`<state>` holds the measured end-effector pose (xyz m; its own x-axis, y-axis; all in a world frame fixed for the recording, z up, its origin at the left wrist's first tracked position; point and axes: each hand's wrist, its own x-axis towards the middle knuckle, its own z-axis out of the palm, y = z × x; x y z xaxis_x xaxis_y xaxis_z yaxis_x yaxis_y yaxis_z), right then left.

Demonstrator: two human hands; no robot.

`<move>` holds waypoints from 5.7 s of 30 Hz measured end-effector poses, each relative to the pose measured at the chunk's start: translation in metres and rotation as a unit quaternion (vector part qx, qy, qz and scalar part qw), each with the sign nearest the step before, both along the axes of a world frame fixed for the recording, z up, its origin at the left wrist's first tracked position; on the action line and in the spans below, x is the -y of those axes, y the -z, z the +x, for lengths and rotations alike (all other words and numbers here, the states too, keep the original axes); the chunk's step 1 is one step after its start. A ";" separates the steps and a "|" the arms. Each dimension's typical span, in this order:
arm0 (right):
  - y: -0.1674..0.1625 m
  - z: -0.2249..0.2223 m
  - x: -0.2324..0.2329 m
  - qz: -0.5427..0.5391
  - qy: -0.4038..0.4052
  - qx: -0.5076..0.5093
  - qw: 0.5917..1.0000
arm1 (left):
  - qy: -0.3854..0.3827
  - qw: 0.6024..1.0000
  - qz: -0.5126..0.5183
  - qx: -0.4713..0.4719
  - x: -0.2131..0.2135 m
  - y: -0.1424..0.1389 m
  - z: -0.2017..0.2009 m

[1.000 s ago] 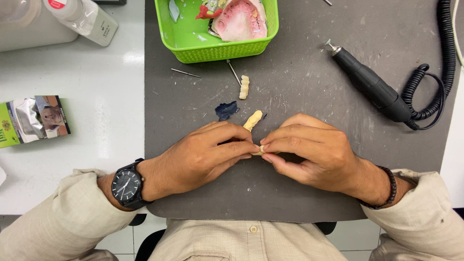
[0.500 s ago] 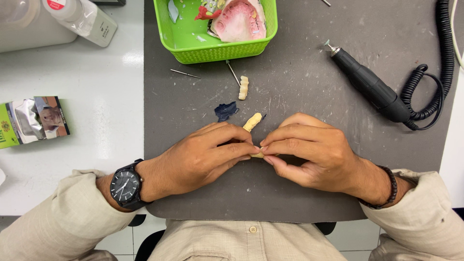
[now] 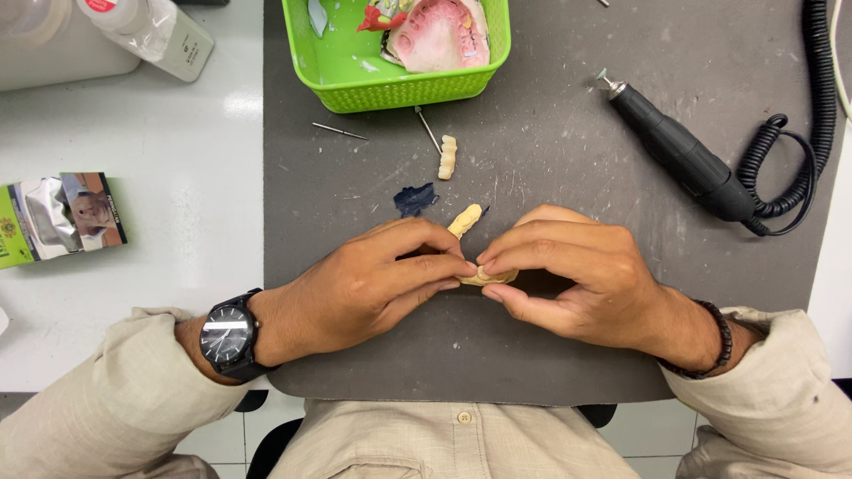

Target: The person sits at a lab bench and sets individual denture teeth into a wax denture base by hand, pressing each tooth into place along the wax rim and repositioning teeth one at a time, occasionally using a small strip of blue wax. A rotary tool and plaster model sit on the bench but are not used.

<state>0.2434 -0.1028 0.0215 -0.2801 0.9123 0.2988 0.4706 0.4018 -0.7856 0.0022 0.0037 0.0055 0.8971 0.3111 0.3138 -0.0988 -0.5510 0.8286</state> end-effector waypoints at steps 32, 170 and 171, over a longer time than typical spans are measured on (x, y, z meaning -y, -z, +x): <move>0.004 0.000 0.000 -0.006 0.002 0.024 1.000 | 0.004 0.999 0.045 0.002 0.000 0.000 0.002; 0.006 -0.003 0.000 -0.052 0.028 -0.019 0.998 | -0.024 0.996 0.086 0.019 -0.001 0.005 0.001; 0.006 -0.004 0.000 -0.054 0.027 -0.021 0.998 | -0.023 0.996 0.084 0.021 0.000 0.005 0.001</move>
<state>0.2391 -0.1027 0.0151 -0.2187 0.9532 0.2086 0.4547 0.2887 -0.8425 0.0031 0.0038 0.0006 0.8679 0.2911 0.4025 -0.1034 -0.6868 0.7195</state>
